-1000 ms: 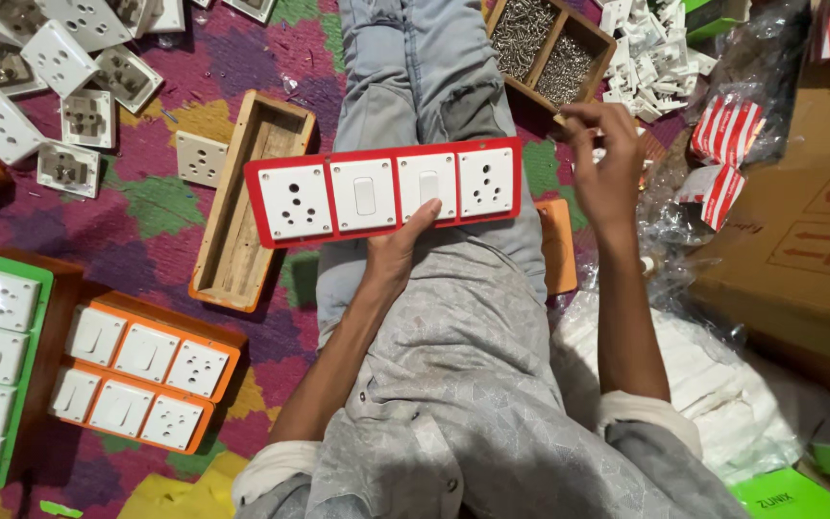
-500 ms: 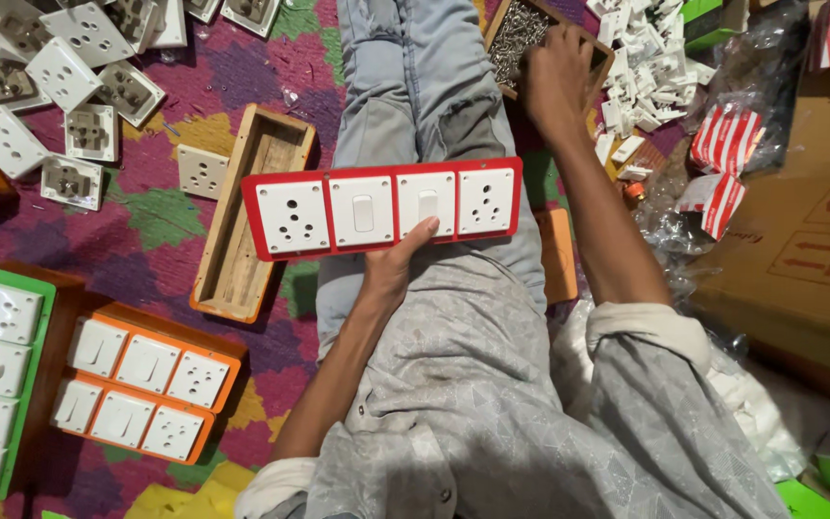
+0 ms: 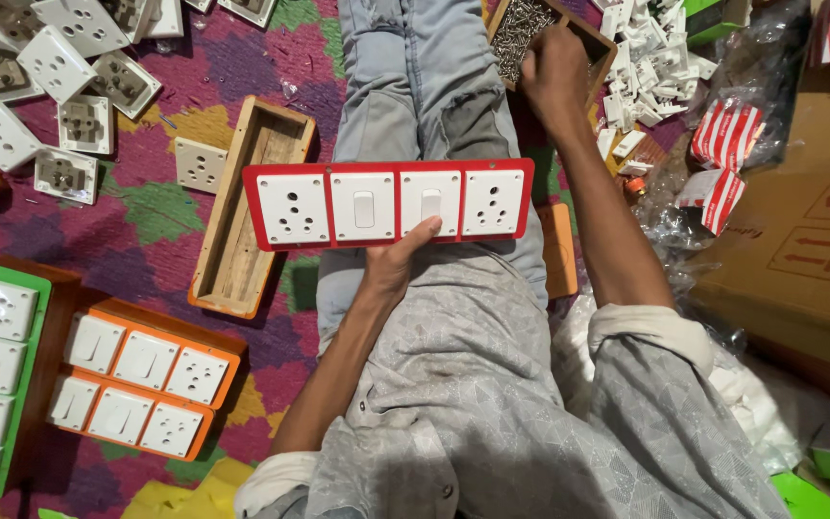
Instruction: The person assembles a multi-gang switchboard by inserting white plastic switch and socket modules into a red frame and securing them with screws. They repeatedly flip the frame to access the back, insert screws, and tighten them by hand.
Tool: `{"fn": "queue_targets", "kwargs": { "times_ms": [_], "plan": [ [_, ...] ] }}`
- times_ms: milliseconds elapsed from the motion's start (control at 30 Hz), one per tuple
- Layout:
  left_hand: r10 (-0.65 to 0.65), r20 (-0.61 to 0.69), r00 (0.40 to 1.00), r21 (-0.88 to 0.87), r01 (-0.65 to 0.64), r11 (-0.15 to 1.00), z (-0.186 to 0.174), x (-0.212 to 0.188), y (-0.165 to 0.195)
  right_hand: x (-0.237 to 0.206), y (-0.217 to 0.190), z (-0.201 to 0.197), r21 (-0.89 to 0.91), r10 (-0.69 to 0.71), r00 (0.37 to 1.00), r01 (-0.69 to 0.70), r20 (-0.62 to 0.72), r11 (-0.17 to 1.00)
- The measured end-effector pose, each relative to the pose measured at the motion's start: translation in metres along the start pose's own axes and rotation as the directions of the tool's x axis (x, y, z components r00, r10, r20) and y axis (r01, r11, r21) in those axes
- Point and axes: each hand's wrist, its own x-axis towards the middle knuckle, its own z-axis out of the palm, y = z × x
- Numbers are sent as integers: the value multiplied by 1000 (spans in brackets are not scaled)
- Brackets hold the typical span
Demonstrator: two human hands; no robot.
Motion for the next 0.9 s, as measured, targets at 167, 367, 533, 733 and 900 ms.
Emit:
{"fn": "queue_targets", "kwargs": {
  "times_ms": [167,367,533,733,900],
  "plan": [
    [28,4,1000,-16,-28,999,0,0,-2,-6,-2,-31,631,158,987,-138,24,763],
    [0,-17,1000,-43,-1,999,1,-1,-2,-42,-5,-70,647,207,974,-218,95,731],
    [55,5,998,-22,-55,998,4,1,0,-32,3,-54,685,245,957,-282,154,671],
    [0,-42,999,-26,-1,1000,3,-1,-2,-35,17,-33,726,305,942,-308,141,615],
    [-22,-51,998,-15,21,1000,5,2,0,-11,26,-19,475,328,943,-314,56,822]
  ]
}}
